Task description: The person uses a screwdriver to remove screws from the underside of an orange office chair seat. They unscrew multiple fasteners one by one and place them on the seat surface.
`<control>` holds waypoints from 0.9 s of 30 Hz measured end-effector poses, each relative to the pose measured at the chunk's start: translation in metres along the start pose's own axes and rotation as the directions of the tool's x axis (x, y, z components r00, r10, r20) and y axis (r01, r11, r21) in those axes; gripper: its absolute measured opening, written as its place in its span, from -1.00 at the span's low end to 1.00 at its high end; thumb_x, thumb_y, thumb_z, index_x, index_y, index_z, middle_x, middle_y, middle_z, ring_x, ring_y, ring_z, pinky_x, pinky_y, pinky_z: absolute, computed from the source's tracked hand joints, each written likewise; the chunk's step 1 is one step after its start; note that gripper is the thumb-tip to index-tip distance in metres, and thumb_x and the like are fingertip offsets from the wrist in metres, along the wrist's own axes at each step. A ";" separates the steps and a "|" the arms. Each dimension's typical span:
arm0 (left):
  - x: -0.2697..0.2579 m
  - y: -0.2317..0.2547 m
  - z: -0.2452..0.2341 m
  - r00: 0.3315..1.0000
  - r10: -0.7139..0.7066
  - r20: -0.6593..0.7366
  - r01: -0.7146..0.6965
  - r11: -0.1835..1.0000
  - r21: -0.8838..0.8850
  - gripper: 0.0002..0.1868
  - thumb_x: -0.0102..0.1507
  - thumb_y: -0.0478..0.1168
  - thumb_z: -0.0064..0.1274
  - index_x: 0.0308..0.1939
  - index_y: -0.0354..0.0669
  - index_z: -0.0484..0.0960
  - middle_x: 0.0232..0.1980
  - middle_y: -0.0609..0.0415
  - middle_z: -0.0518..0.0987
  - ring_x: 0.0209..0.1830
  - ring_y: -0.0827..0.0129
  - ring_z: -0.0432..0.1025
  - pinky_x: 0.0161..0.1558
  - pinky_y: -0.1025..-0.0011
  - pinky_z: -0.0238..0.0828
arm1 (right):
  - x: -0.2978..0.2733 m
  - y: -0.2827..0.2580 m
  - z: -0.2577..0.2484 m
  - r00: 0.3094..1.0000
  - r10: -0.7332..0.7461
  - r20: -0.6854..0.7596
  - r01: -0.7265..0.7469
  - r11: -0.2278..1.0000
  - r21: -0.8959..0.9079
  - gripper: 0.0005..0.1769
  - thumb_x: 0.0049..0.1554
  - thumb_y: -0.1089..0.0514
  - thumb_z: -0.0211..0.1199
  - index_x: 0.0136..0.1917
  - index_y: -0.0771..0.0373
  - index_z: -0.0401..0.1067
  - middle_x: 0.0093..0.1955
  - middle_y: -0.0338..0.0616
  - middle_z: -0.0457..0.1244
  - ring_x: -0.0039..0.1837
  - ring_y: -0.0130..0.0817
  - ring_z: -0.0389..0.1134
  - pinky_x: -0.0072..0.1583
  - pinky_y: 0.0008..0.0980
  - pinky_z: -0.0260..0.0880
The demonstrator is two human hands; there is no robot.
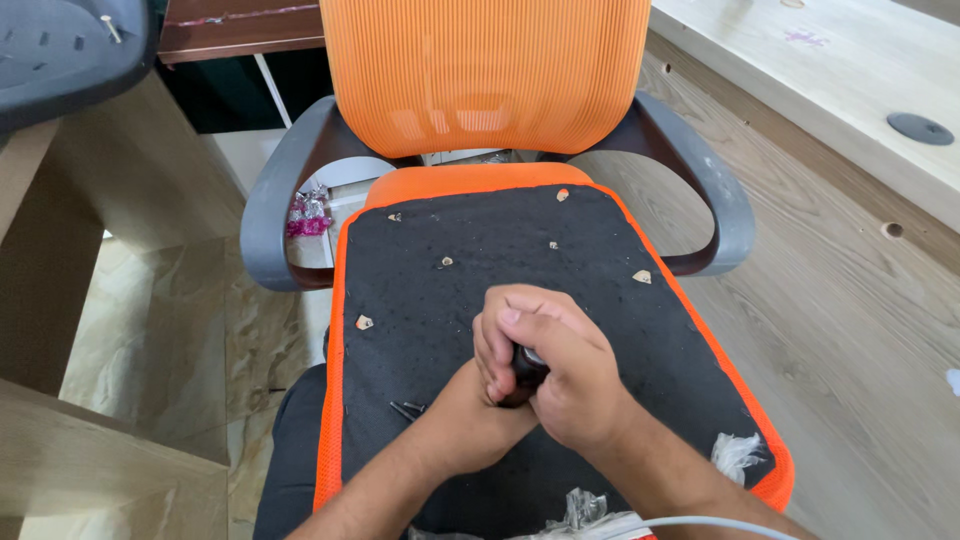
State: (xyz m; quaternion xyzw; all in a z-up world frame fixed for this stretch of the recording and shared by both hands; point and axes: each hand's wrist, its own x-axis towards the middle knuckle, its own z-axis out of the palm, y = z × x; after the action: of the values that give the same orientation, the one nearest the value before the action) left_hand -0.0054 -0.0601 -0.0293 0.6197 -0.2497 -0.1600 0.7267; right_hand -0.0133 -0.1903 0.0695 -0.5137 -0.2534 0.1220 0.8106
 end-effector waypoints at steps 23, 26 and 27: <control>-0.033 0.048 -0.025 0.990 -0.094 0.106 -0.056 0.429 0.902 -0.88 0.14 -0.17 0.21 -0.26 -0.01 0.67 -0.20 0.21 0.62 -0.07 0.23 0.46 -0.05 0.20 0.30 | -0.040 0.015 0.002 0.876 0.098 -0.473 -0.409 0.672 -0.617 -0.76 0.12 0.12 0.36 -0.12 0.23 0.33 -0.37 -0.28 0.20 -0.31 -0.57 0.16 -0.25 -0.46 0.23; -0.033 0.047 -0.030 0.988 -0.080 0.132 -0.083 0.448 0.890 -0.89 0.11 -0.19 0.21 -0.29 -0.05 0.67 -0.21 0.19 0.63 -0.08 0.19 0.48 -0.07 0.19 0.34 | -0.035 0.004 0.003 0.904 0.108 -0.414 -0.373 0.672 -0.639 -0.76 0.09 0.15 0.39 -0.14 0.23 0.34 -0.31 -0.28 0.27 -0.26 -0.62 0.22 -0.20 -0.49 0.32; -0.033 0.046 -0.031 0.988 -0.072 0.139 -0.091 0.453 0.887 -0.89 0.10 -0.20 0.21 -0.31 -0.06 0.66 -0.22 0.18 0.64 -0.08 0.18 0.48 -0.08 0.18 0.36 | -0.033 0.000 0.004 0.909 0.116 -0.400 -0.366 0.678 -0.637 -0.76 0.08 0.16 0.40 -0.15 0.24 0.34 -0.29 -0.27 0.31 -0.24 -0.63 0.24 -0.18 -0.50 0.35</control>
State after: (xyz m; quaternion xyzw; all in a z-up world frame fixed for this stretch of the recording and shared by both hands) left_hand -0.0185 -0.0087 0.0069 0.8921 -0.3559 -0.0495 0.2740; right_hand -0.0431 -0.2022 0.0612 -0.8234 -0.0714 0.0374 0.5617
